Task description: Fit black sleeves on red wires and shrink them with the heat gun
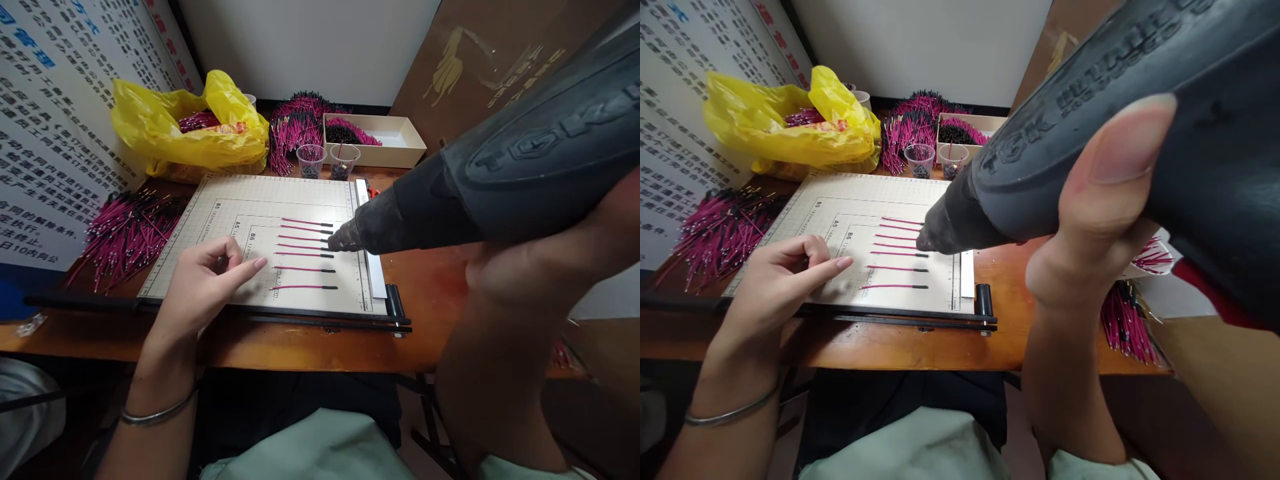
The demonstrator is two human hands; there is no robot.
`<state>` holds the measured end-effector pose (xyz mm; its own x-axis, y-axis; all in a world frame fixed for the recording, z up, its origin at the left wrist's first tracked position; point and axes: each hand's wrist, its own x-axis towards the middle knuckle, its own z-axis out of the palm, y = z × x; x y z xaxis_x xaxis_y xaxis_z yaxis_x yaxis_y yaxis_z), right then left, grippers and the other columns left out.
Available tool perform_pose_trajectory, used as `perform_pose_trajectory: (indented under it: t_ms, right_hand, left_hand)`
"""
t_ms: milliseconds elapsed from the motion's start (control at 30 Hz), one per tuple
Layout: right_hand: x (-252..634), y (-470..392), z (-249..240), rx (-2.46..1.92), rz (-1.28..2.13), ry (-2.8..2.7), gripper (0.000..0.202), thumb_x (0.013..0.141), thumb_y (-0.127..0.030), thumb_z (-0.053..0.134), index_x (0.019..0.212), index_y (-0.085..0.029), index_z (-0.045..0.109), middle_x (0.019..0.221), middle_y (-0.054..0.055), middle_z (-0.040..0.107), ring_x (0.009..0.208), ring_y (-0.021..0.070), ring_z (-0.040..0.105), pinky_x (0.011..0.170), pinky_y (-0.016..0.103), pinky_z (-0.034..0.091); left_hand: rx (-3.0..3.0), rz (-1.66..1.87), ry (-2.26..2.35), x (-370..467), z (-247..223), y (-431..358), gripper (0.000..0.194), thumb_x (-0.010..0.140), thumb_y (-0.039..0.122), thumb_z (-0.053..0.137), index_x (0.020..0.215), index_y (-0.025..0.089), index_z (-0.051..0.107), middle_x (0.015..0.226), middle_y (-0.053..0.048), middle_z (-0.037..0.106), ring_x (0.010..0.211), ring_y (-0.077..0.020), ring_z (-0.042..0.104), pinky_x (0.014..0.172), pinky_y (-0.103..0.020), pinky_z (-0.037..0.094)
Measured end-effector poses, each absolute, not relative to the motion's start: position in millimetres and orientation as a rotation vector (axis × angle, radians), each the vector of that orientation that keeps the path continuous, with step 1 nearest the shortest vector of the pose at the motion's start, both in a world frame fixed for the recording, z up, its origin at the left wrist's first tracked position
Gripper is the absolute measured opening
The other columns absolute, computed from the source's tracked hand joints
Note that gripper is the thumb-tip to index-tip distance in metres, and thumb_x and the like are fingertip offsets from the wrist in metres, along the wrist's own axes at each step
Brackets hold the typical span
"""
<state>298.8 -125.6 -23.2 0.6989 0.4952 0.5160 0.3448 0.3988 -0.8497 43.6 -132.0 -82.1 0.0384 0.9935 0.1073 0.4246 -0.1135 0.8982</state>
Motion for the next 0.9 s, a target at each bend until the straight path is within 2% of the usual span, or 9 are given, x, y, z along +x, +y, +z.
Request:
perform_pose_trajectory:
  t_ms: [67, 133, 233, 300, 400, 500, 633, 767, 900]
  right_hand:
    - [299.9, -127.0, -27.2, -1.087, 0.000, -1.010, 0.071, 0.100, -0.020, 0.009, 0.120, -0.036, 0.075, 0.156, -0.038, 0.036, 0.155, 0.0192, -0.002, 0.124, 0.015, 0.029]
    - [305.7, -126.3, -32.2, -1.031, -0.050, -1.131, 0.063, 0.102, -0.025, 0.016, 0.121, -0.035, 0.075, 0.156, -0.036, 0.038, 0.155, 0.0231, 0.009, 0.128, 0.021, 0.028]
    - [317.5, -123.1, -40.2, -1.025, -0.096, -1.270, 0.045, 0.104, -0.044, 0.033, 0.125, -0.040, 0.073, 0.140, -0.029, 0.061, 0.155, 0.0209, 0.022, 0.126, 0.024, 0.037]
    - [321.7, -121.9, -43.5, -1.059, -0.081, -1.239, 0.040, 0.104, -0.045, 0.038, 0.122, -0.042, 0.073, 0.129, -0.026, 0.068, 0.152, 0.0197, 0.034, 0.125, 0.024, 0.041]
    - [322.2, -120.7, -43.9, -1.094, -0.041, -1.161, 0.048, 0.105, -0.042, 0.031, 0.116, -0.037, 0.077, 0.121, -0.022, 0.073, 0.145, 0.0195, 0.047, 0.120, 0.025, 0.047]
    - [323.8, -117.7, -42.4, -1.094, -0.027, -1.145, 0.058, 0.105, -0.036, 0.020, 0.116, -0.033, 0.077, 0.123, -0.021, 0.073, 0.148, 0.0188, 0.039, 0.119, 0.025, 0.045]
    - [329.2, -114.3, -42.9, -1.004, -0.001, -1.154, 0.063, 0.102, -0.025, 0.016, 0.111, -0.038, 0.077, 0.140, -0.032, 0.058, 0.154, 0.0169, 0.020, 0.121, 0.019, 0.041]
    - [319.5, -119.4, -38.4, -1.070, -0.039, -1.171, 0.061, 0.104, -0.029, 0.017, 0.115, -0.037, 0.076, 0.135, -0.025, 0.066, 0.152, 0.0179, 0.024, 0.120, 0.022, 0.045]
    - [303.4, -122.6, -24.9, -1.176, 0.093, -0.956, 0.066, 0.101, -0.025, 0.011, 0.118, -0.031, 0.075, 0.151, -0.025, 0.053, 0.152, 0.0184, 0.014, 0.120, 0.019, 0.038]
  left_hand:
    - [1.640, 1.034, 1.465, 43.4, -82.1, -131.2, 0.043, 0.078, 0.036, 0.073, 0.055, 0.023, 0.039, 0.054, 0.005, 0.038, 0.054, -0.0118, 0.033, 0.053, -0.030, 0.025]
    - [1.663, 1.002, 1.475, 42.3, -82.5, -130.1, 0.043, 0.079, 0.038, 0.071, 0.056, 0.023, 0.038, 0.053, 0.005, 0.039, 0.053, -0.0116, 0.034, 0.052, -0.029, 0.025]
    - [1.693, 0.934, 1.478, 40.2, -83.1, -128.6, 0.044, 0.080, 0.042, 0.069, 0.057, 0.023, 0.037, 0.054, 0.005, 0.038, 0.053, -0.0112, 0.035, 0.051, -0.028, 0.026]
    - [1.710, 0.905, 1.470, 39.3, -83.1, -128.4, 0.044, 0.081, 0.043, 0.069, 0.057, 0.023, 0.038, 0.055, 0.005, 0.038, 0.053, -0.0110, 0.035, 0.052, -0.027, 0.026]
    - [1.719, 0.910, 1.466, 39.5, -82.3, -129.1, 0.044, 0.081, 0.043, 0.068, 0.057, 0.023, 0.037, 0.055, 0.005, 0.036, 0.053, -0.0106, 0.034, 0.051, -0.027, 0.025]
    - [1.704, 0.928, 1.468, 40.5, -81.8, -129.9, 0.044, 0.081, 0.041, 0.069, 0.057, 0.023, 0.037, 0.054, 0.005, 0.036, 0.052, -0.0101, 0.034, 0.051, -0.027, 0.025]
    - [1.697, 0.932, 1.467, 40.4, -83.0, -130.0, 0.044, 0.082, 0.040, 0.069, 0.057, 0.023, 0.037, 0.054, 0.005, 0.036, 0.052, -0.0102, 0.033, 0.051, -0.028, 0.024]
    - [1.700, 0.942, 1.482, 39.0, -84.9, -129.6, 0.045, 0.082, 0.041, 0.069, 0.057, 0.023, 0.036, 0.054, 0.005, 0.037, 0.053, -0.0106, 0.033, 0.051, -0.028, 0.025]
    - [1.705, 0.961, 1.482, 38.4, -84.0, -130.0, 0.045, 0.083, 0.040, 0.068, 0.057, 0.023, 0.036, 0.054, 0.005, 0.038, 0.054, -0.0112, 0.035, 0.052, -0.028, 0.027]
